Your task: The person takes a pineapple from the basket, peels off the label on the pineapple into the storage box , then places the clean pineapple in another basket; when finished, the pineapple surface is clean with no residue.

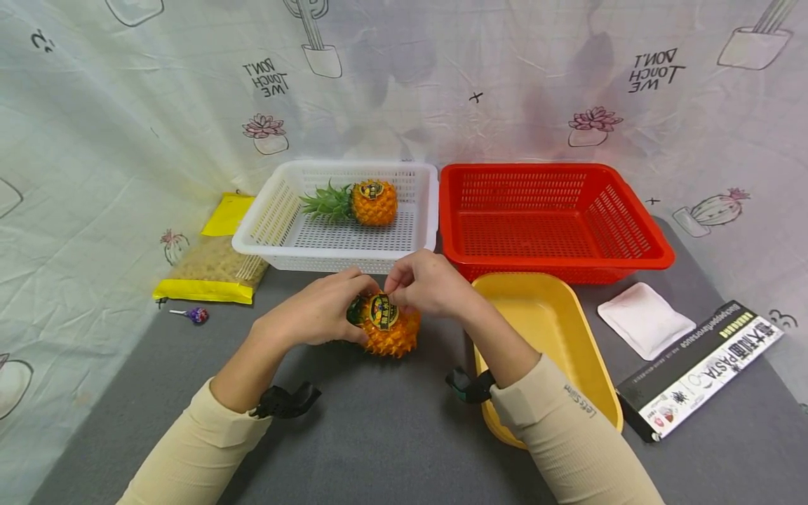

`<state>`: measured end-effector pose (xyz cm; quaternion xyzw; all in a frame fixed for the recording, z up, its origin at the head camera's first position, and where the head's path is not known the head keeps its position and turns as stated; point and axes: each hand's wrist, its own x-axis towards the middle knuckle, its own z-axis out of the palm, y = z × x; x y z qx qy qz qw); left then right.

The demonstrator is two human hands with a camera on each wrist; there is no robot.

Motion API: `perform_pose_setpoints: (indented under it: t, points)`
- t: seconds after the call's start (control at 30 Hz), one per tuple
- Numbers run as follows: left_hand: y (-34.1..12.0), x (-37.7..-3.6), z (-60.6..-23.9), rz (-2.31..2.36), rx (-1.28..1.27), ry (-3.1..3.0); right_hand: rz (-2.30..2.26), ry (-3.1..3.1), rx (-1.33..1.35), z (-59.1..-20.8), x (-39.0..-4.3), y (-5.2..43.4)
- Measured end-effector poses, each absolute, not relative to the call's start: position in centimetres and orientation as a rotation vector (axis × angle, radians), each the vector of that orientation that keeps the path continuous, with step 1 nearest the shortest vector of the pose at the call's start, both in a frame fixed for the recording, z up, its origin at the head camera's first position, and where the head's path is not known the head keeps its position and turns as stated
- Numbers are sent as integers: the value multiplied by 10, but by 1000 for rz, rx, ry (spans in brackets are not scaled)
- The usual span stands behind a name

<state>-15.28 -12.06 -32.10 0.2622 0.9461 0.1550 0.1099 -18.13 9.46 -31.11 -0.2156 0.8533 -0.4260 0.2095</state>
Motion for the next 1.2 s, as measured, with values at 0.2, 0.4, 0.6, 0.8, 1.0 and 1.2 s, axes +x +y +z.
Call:
perform_pose_setpoints:
  t: [0.2,0.4,0.6,0.8,1.0,1.2]
  points:
    - [-119,-154,-321,456,775,2780,-1182,2387,-599,-308,-178,95]
    - [-117,-155,-321,444,780,2781,-1179,2407,-590,-303,-175,95]
    - [-120,-155,-321,455,793,2778,-1190,2476,-565,-291,-173,99]
    - [-124,-153,-322,460,782,2782,-1223,2429,-574,-289,-176,112]
    - [-126,-154,-325,495,771,2779,-1292,2347,-533,-293,-178,128]
    - [-129,-154,-327,510,761,2767,-1313,2333,-505,-289,-179,146]
